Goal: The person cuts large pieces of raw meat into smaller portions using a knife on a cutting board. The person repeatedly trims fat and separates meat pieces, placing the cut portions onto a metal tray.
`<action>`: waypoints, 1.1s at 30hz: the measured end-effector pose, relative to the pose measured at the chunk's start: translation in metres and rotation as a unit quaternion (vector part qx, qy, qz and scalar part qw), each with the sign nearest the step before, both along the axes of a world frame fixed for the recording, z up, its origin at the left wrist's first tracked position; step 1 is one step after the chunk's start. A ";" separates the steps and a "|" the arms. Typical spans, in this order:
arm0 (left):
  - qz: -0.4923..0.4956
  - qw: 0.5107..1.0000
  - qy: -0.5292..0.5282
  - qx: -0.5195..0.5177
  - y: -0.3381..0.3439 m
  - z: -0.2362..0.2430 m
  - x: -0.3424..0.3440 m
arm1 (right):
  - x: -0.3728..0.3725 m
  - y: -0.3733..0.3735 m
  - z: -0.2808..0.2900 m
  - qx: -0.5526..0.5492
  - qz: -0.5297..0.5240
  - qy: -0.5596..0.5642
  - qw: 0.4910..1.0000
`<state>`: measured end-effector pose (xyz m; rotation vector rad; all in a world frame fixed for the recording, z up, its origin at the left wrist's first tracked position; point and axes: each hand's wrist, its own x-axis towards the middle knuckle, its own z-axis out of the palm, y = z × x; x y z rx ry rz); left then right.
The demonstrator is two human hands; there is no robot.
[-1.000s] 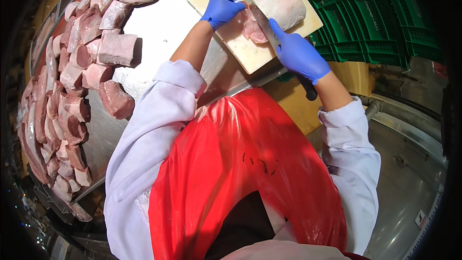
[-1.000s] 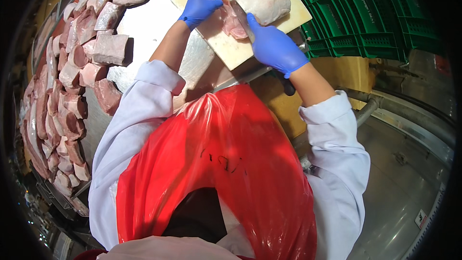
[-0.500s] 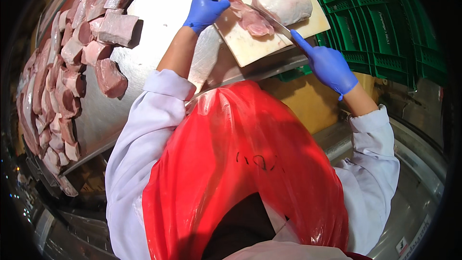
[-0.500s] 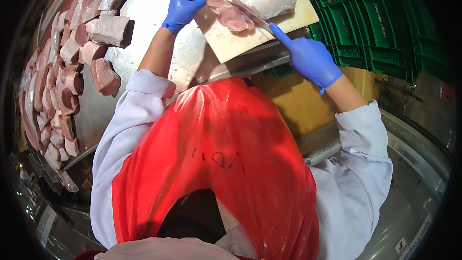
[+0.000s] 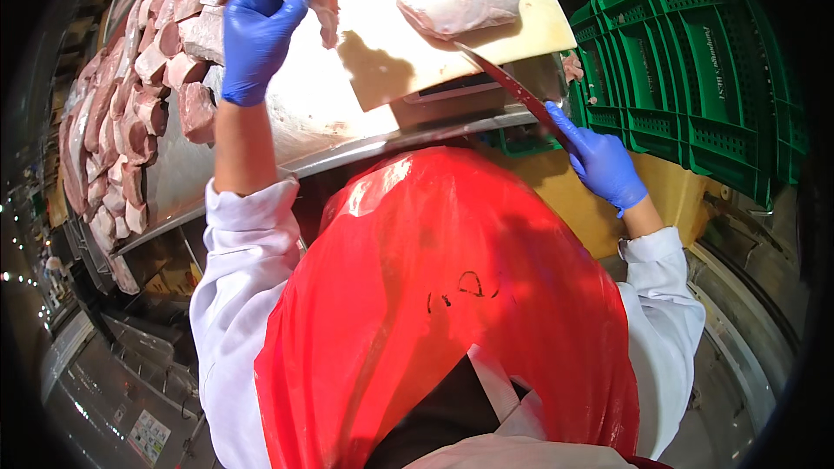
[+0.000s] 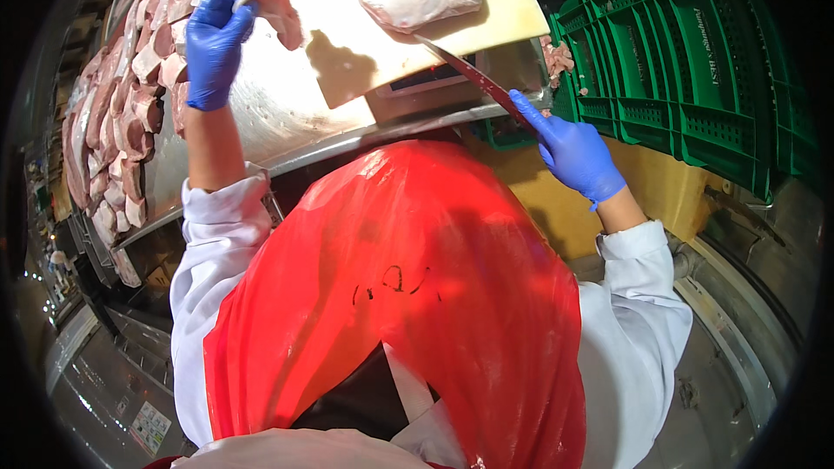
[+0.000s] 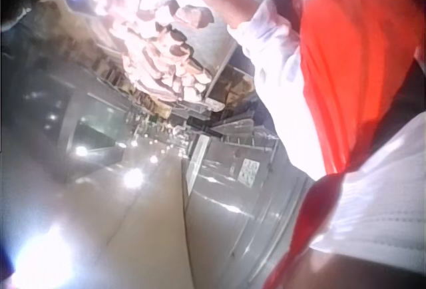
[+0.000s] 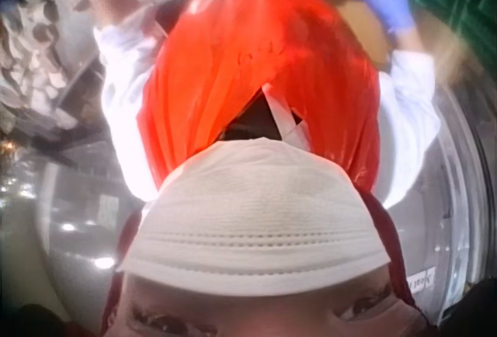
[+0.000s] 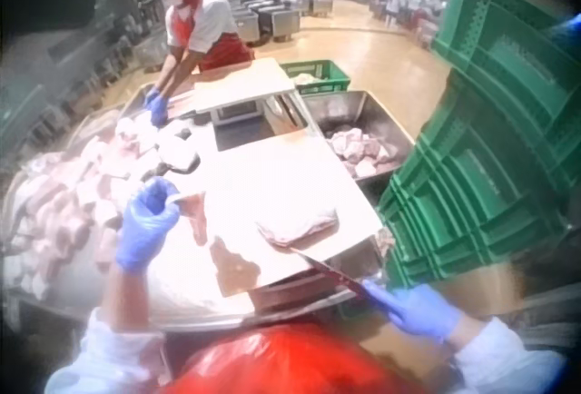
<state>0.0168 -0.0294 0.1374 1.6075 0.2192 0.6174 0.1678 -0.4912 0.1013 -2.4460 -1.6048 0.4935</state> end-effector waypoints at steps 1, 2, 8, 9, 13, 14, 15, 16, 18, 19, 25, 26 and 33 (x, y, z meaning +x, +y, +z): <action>0.005 1.000 -0.015 0.022 -0.010 0.018 0.006 | 0.005 -0.012 -0.009 0.037 -0.011 0.028 0.999; 0.006 0.997 0.025 0.071 -0.016 0.040 0.008 | 0.006 -0.020 -0.012 0.059 -0.039 0.053 0.996; 0.023 0.995 -0.046 0.080 -0.076 0.133 0.053 | 0.004 -0.058 -0.026 0.138 -0.186 0.162 0.959; -0.060 0.991 -0.073 0.092 -0.083 0.140 0.060 | 0.002 -0.064 -0.032 0.154 -0.196 0.167 0.954; 0.003 0.994 -0.086 -0.068 -0.104 0.147 0.082 | -0.003 -0.075 -0.039 0.196 -0.245 0.225 0.923; -0.005 0.991 -0.097 -0.089 -0.098 0.144 0.076 | -0.003 -0.077 -0.043 0.219 -0.247 0.230 0.915; -0.013 0.988 -0.107 -0.111 -0.091 0.141 0.071 | -0.004 -0.077 -0.044 0.230 -0.264 0.234 0.907; -0.022 0.986 -0.120 -0.111 -0.078 0.134 0.056 | -0.005 -0.074 -0.045 0.242 -0.278 0.239 0.899; -0.097 0.976 -0.151 -0.124 -0.073 0.130 0.025 | -0.003 -0.068 -0.051 0.259 -0.289 0.258 0.885; -0.027 0.980 -0.159 -0.121 -0.078 0.133 0.004 | 0.002 -0.063 -0.054 0.255 -0.271 0.260 0.891; 0.274 0.953 -0.109 -0.067 -0.025 0.102 -0.164 | 0.023 -0.026 -0.063 0.245 -0.195 0.234 0.921; 0.351 0.930 -0.101 -0.045 -0.021 0.095 -0.189 | 0.026 -0.014 -0.061 0.247 -0.180 0.221 0.926; 0.553 0.792 -0.129 -0.223 0.078 -0.036 -0.528 | 0.042 0.090 -0.031 0.227 -0.063 0.185 0.954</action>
